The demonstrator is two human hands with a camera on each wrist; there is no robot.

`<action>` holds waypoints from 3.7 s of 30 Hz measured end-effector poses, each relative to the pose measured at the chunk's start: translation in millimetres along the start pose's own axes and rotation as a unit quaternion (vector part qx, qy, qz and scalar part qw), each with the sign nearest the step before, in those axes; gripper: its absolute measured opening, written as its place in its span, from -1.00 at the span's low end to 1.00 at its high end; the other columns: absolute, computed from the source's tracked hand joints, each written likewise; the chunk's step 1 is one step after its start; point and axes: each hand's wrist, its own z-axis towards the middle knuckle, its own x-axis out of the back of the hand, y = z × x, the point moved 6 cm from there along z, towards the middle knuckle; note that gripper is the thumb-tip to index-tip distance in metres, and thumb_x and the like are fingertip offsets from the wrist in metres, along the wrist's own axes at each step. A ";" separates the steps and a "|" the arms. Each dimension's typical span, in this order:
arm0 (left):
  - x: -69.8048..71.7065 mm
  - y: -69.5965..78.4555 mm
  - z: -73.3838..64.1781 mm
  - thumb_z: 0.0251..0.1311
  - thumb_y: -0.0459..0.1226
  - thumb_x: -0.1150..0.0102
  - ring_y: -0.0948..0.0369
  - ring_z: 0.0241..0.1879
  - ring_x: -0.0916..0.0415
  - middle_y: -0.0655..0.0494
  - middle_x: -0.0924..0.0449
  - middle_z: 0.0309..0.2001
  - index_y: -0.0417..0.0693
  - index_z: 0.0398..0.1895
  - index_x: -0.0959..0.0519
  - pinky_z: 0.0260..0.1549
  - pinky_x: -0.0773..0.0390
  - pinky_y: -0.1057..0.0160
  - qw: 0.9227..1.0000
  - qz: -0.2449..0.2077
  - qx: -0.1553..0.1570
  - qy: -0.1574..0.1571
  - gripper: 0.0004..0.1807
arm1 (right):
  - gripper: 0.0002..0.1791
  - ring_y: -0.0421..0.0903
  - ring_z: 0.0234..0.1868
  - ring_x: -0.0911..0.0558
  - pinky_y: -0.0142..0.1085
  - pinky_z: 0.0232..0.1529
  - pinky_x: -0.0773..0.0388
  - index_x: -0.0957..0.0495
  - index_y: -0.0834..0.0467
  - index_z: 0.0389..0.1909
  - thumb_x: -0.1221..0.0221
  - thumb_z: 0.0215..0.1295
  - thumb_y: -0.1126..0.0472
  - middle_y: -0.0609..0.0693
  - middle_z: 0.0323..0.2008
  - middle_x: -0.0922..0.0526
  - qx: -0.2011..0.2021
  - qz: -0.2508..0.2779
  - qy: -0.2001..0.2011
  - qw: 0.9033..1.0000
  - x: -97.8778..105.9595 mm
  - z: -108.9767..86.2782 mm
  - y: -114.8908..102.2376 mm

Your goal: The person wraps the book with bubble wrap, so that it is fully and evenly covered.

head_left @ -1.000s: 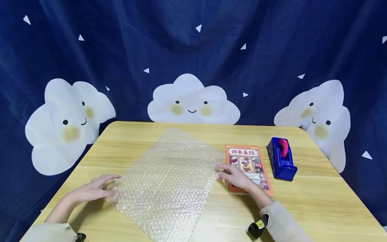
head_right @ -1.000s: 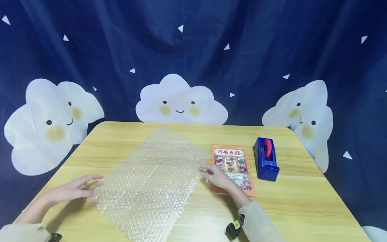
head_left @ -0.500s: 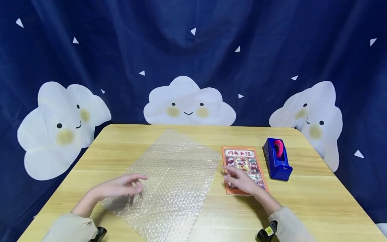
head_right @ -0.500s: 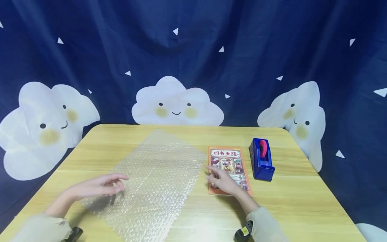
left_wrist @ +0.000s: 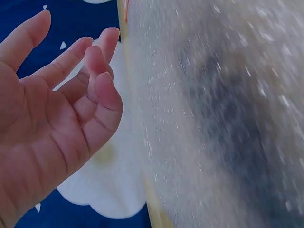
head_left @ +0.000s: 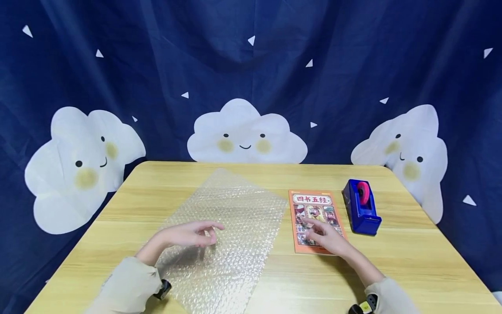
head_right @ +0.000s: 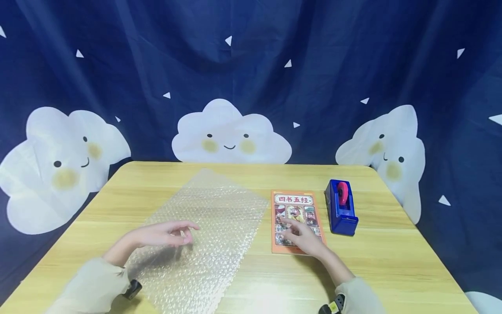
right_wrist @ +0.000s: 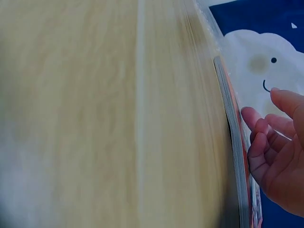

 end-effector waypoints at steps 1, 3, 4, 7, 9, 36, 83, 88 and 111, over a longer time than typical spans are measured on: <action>-1.6 1.4 3.5 0.26 -0.18 -0.01 0.02 -0.38 -0.47 -0.14 -0.52 -0.20 -0.31 0.25 -0.22 -0.40 -0.54 0.13 1.000 0.001 -0.002 -0.003 -0.43 | -0.44 -0.27 -0.56 -0.38 -0.41 -0.57 -0.38 -0.20 0.43 0.23 -0.05 0.30 0.24 0.05 -0.45 -0.52 0.000 0.001 0.000 1.000 1.2 -1.3 0.8; -5.6 4.2 9.9 0.26 -0.20 -0.01 0.02 -0.40 -0.46 -0.15 -0.52 -0.19 -0.33 0.25 -0.22 -0.42 -0.54 0.13 1.000 0.001 -0.006 -0.008 -0.44 | -0.44 -0.27 -0.54 -0.40 -0.40 -0.55 -0.40 -0.18 0.47 0.23 -0.04 0.30 0.25 0.07 -0.44 -0.54 -0.001 0.001 -0.001 1.000 3.6 -4.2 2.4; -7.9 5.1 12.8 0.26 -0.21 -0.01 0.04 -0.41 -0.46 -0.15 -0.52 -0.20 -0.33 0.24 -0.22 -0.42 -0.55 0.14 1.000 0.000 -0.004 -0.011 -0.45 | -0.44 -0.27 -0.53 -0.40 -0.40 -0.54 -0.40 -0.17 0.48 0.22 -0.04 0.30 0.26 0.07 -0.43 -0.54 -0.002 0.000 -0.001 1.000 4.9 -5.5 3.4; -13.7 7.5 22.0 0.26 -0.23 -0.01 0.07 -0.42 -0.45 -0.14 -0.52 -0.20 -0.32 0.24 -0.23 -0.43 -0.55 0.14 1.000 0.004 -0.006 -0.015 -0.46 | -0.44 -0.28 -0.53 -0.40 -0.41 -0.54 -0.39 -0.19 0.50 0.21 -0.05 0.29 0.26 0.07 -0.43 -0.53 -0.009 -0.005 0.006 1.000 9.6 -8.6 6.3; -17.1 10.2 28.3 0.25 -0.23 -0.01 0.06 -0.41 -0.46 -0.13 -0.52 -0.20 -0.30 0.24 -0.25 -0.41 -0.56 0.13 1.000 0.002 -0.004 -0.016 -0.47 | -0.45 -0.29 -0.53 -0.38 -0.42 -0.55 -0.37 -0.20 0.49 0.20 -0.05 0.29 0.25 0.06 -0.43 -0.52 -0.015 -0.008 0.013 1.000 12.9 -9.9 8.5; -59.8 36.7 122.3 0.27 -0.28 0.02 0.02 -0.47 -0.53 -0.12 -0.53 -0.19 -0.25 0.25 -0.24 -0.42 -0.59 0.21 0.998 0.001 -0.015 -0.056 -0.51 | -0.50 -0.30 -0.57 -0.36 -0.40 -0.63 -0.34 -0.31 0.42 0.16 -0.09 0.27 0.24 0.02 -0.47 -0.49 -0.031 -0.033 0.059 0.997 45.6 -33.3 25.7; -105.8 52.1 199.7 0.04 -0.51 -0.01 -0.17 0.35 0.15 -0.22 0.12 0.40 -0.24 0.36 -0.05 0.22 0.05 -0.24 0.909 -0.378 0.071 0.161 -0.26 | -0.51 0.04 -0.04 -0.43 -0.32 -0.15 -0.43 -0.38 0.38 0.12 -0.12 0.24 0.18 0.34 0.05 -0.43 -0.106 -0.074 0.124 0.984 56.7 -50.3 28.9; -107.8 49.3 200.1 0.01 -0.51 -0.06 -0.18 0.34 0.12 -0.23 0.11 0.39 -0.21 0.34 -0.11 0.22 0.04 -0.23 0.896 -0.392 0.091 0.190 -0.26 | -0.52 -0.02 -0.12 -0.38 -0.34 -0.18 -0.38 -0.40 0.36 0.12 -0.14 0.23 0.19 0.28 0.03 -0.42 -0.108 -0.072 0.127 0.983 55.0 -50.5 29.7; -102.0 54.6 198.5 -0.11 -0.72 0.05 0.00 -0.06 -0.43 -0.31 0.30 0.39 0.00 0.32 -0.19 -0.22 -0.56 0.26 0.908 -0.400 0.017 0.120 -0.15 | -0.51 -0.34 -0.19 -0.45 -0.46 -0.20 -0.42 -0.32 0.38 0.17 -0.06 0.28 0.22 0.34 0.12 -0.37 -0.133 0.034 0.128 0.982 47.1 -63.9 31.4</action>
